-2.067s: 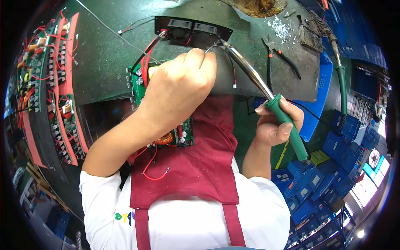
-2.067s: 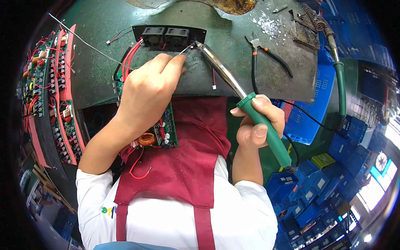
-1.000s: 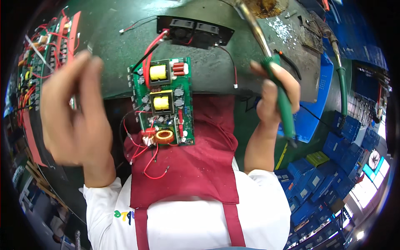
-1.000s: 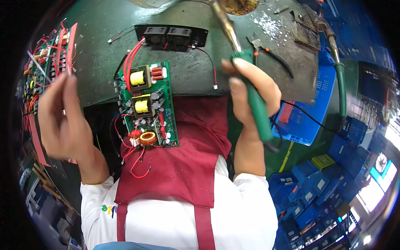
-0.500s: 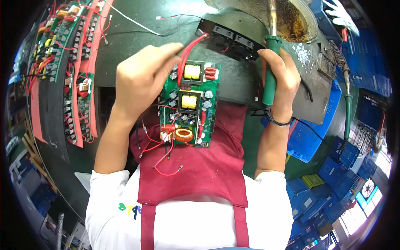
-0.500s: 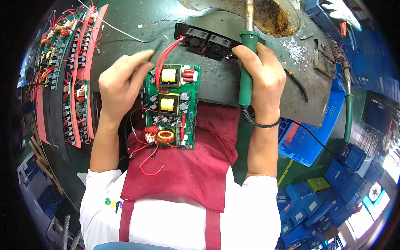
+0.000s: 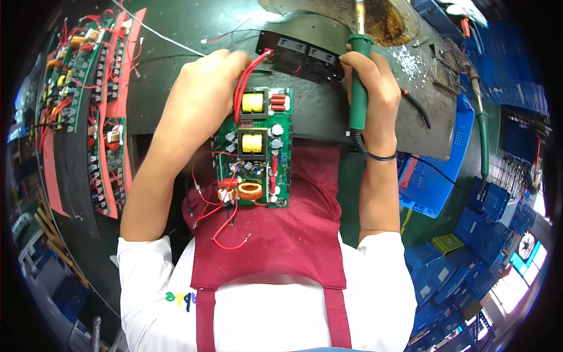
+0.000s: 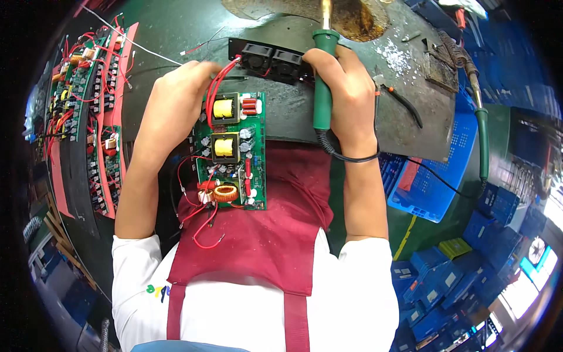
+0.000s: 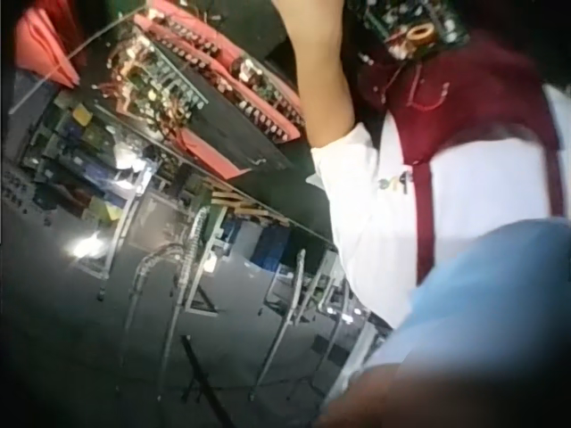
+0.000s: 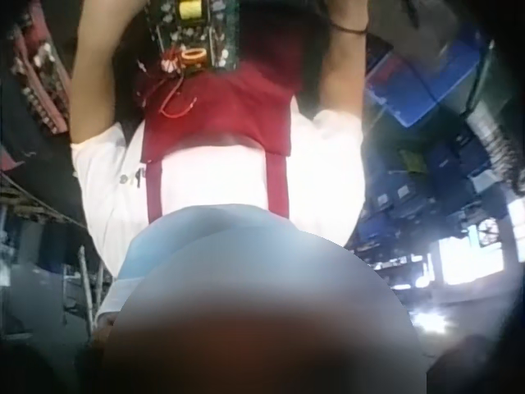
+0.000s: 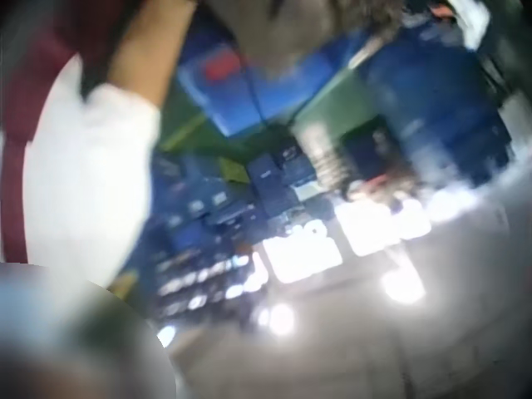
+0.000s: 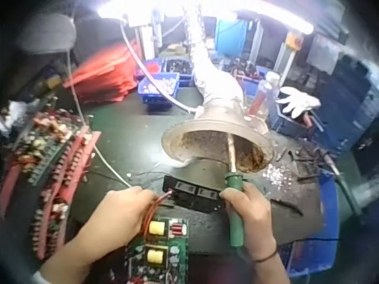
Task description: Soldering wires to a circuit board and a cooling fan at a factory workstation.
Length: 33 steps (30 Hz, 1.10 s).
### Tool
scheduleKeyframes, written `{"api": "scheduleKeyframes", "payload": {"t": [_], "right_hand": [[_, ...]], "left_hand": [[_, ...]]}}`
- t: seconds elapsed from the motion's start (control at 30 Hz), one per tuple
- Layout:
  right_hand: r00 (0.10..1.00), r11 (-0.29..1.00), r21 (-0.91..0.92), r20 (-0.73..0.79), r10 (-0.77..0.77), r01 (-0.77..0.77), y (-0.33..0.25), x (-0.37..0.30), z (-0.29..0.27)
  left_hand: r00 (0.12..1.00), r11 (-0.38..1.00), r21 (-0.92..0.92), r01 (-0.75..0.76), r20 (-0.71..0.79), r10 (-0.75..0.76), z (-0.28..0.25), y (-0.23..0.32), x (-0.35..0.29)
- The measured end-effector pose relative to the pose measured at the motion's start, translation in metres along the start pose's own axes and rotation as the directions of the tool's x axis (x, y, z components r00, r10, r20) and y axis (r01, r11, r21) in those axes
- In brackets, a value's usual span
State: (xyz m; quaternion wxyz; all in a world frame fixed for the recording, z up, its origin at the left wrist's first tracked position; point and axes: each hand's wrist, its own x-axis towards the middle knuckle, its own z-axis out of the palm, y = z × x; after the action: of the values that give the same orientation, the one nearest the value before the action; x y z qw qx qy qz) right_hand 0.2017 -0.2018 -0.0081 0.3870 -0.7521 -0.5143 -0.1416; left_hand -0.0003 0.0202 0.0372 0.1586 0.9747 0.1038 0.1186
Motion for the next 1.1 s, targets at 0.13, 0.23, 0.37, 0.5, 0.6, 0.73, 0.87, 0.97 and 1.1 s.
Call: {"api": "scheduleKeyframes", "payload": {"t": [0.13,0.23,0.37,0.5,0.6,0.73,0.87,0.97,1.1], "right_hand": [[0.999,1.000,-0.008,-0.023,-0.026,0.026,0.003,0.000,0.005],[0.999,0.999,-0.008,-0.026,-0.032,0.032,0.004,0.001,0.006],[0.998,0.999,0.003,-0.038,-0.044,0.044,0.004,0.001,0.008],[0.998,0.999,0.022,-0.052,-0.039,0.040,0.001,0.001,0.006],[0.997,0.998,0.035,-0.061,-0.045,0.047,0.001,0.002,0.008],[0.999,0.998,0.055,-0.046,-0.022,0.024,-0.007,0.005,0.014],[0.999,0.997,0.070,-0.031,0.041,-0.039,-0.023,0.006,0.024],[0.997,0.995,0.085,-0.052,0.056,-0.051,-0.032,0.008,0.035],[0.993,0.989,0.135,-0.090,0.077,-0.064,-0.045,0.014,0.045]], "left_hand": [[0.993,0.979,-0.176,0.104,-0.037,-0.112,0.000,0.013,0.000],[0.997,0.992,-0.109,0.064,0.039,-0.060,-0.008,0.015,-0.002],[0.995,1.000,0.010,-0.012,0.102,0.011,-0.004,0.018,-0.002],[0.996,0.996,0.092,0.007,0.091,-0.016,0.006,0.018,-0.003],[0.986,0.946,0.297,-0.126,-0.069,0.153,0.003,0.028,0.000],[0.966,0.935,0.341,-0.094,-0.197,0.169,0.011,0.034,-0.006],[0.965,0.963,0.256,-0.085,-0.218,0.143,0.019,0.032,-0.012],[0.972,0.971,0.220,-0.093,-0.190,0.136,0.016,0.042,-0.013],[0.976,0.981,0.177,-0.075,-0.191,0.109,0.026,0.048,-0.008]]}}
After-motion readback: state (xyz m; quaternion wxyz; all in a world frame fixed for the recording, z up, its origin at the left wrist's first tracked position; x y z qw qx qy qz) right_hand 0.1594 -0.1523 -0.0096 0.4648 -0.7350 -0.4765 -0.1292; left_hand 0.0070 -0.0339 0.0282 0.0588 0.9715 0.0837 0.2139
